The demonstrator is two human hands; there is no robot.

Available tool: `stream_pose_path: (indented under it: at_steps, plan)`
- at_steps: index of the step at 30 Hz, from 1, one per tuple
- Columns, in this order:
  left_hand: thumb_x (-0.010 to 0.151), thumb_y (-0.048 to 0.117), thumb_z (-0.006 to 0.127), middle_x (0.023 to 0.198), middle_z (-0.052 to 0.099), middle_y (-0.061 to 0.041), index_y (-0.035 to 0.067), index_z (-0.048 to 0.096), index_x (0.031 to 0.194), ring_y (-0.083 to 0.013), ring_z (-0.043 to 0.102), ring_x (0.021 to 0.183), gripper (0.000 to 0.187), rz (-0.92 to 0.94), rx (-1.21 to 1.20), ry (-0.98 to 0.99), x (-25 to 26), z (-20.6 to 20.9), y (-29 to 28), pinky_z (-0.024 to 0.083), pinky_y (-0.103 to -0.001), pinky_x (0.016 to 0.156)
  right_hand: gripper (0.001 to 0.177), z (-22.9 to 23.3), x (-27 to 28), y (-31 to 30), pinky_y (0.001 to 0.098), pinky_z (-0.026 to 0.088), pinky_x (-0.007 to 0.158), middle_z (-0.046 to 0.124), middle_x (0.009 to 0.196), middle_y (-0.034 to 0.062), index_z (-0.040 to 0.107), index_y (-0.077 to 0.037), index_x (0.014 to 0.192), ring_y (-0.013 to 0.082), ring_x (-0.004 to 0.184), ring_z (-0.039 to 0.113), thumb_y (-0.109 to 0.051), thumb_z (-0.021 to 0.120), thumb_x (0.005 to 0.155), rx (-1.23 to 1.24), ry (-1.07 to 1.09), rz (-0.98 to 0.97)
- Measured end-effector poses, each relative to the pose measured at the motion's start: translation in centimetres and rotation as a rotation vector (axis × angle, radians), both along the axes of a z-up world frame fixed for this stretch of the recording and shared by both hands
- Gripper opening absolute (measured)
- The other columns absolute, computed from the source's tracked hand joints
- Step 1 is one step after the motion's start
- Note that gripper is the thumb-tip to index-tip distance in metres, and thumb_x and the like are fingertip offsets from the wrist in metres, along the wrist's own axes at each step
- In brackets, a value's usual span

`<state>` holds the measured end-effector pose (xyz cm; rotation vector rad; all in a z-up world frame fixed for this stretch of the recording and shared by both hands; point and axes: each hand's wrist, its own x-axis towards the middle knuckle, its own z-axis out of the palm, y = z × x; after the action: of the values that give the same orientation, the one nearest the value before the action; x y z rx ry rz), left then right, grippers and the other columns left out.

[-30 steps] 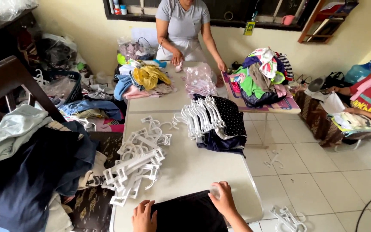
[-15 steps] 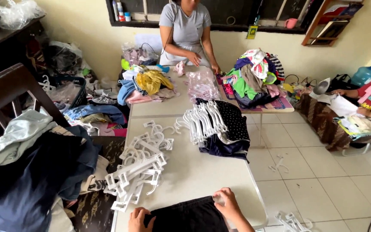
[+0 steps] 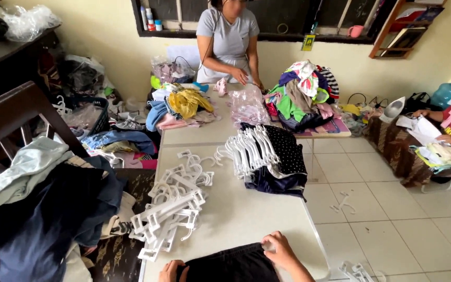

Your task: A person is picking up various pieces of clothing from a pile, smoothing them out on a table, and then attaching them to plastic hangers.

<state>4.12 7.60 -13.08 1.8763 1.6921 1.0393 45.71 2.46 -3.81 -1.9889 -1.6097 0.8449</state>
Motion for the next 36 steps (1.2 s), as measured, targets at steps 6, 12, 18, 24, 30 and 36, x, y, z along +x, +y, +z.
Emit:
stream_pose_path:
  at_steps: [6,12,18,24,30,36]
  plan:
    - [0.057,0.028,0.09,0.066,0.072,0.006,0.028,0.073,0.07,-0.0118,0.067,0.061,0.021,0.137,0.027,-0.079,0.6,-2.2,0.8,0.056,-0.025,0.063,0.048,0.5,0.2,0.5,0.0242,0.05,0.094,0.051,0.121,-0.0035,0.063,-0.037,0.125,0.01,0.119,0.055,-0.015,0.072,0.083,-0.097,0.014,0.025]
    - [0.058,0.028,0.088,0.068,0.073,0.005,0.031,0.076,0.076,-0.0117,0.069,0.061,0.022,0.122,0.017,-0.084,0.5,-2.5,1.0,0.059,-0.025,0.063,0.017,0.5,0.4,0.7,0.0234,0.043,0.105,0.049,0.112,-0.0072,0.072,-0.029,0.095,0.0089,0.118,0.053,-0.016,0.074,0.085,-0.103,0.028,0.038]
    - [0.074,0.03,0.087,0.094,0.087,0.022,0.033,0.07,0.111,0.0007,0.081,0.091,0.04,0.087,-0.375,-0.176,-0.1,1.6,0.1,0.058,-0.021,0.088,0.031,0.5,0.3,0.5,0.0285,0.041,0.11,0.048,0.122,-0.0053,0.069,-0.032,0.11,0.0127,0.123,0.051,-0.016,0.077,0.085,-0.11,0.027,0.046]
    - [0.076,0.017,0.088,0.091,0.088,0.011,0.024,0.072,0.107,-0.0045,0.081,0.087,0.036,0.015,-0.384,-0.303,-0.7,3.8,-0.3,0.056,-0.022,0.092,0.018,-1.8,0.8,0.2,0.0275,0.043,0.109,0.051,0.115,-0.0052,0.076,-0.027,0.105,0.0132,0.118,0.051,-0.019,0.076,0.089,-0.016,-0.047,0.072]
    - [0.078,0.018,0.085,0.097,0.086,0.011,0.024,0.071,0.115,-0.0087,0.079,0.095,0.04,0.036,-0.375,-0.29,-0.1,6.2,-1.1,0.058,-0.026,0.096,0.04,1.8,-0.7,-0.5,0.0353,0.034,0.12,0.053,0.125,-0.0069,0.075,-0.036,0.12,0.0172,0.128,0.043,-0.015,0.067,0.087,-0.141,0.123,-0.039]
    - [0.079,0.025,0.083,0.096,0.086,0.015,0.027,0.073,0.113,-0.0061,0.075,0.081,0.035,0.061,-0.463,-0.266,-0.2,8.2,-1.5,0.056,-0.024,0.088,0.024,2.7,-2.2,-0.5,0.037,0.037,0.117,0.057,0.122,-0.0079,0.081,-0.04,0.107,0.019,0.129,0.044,-0.034,0.081,0.084,-0.193,0.077,-0.141]
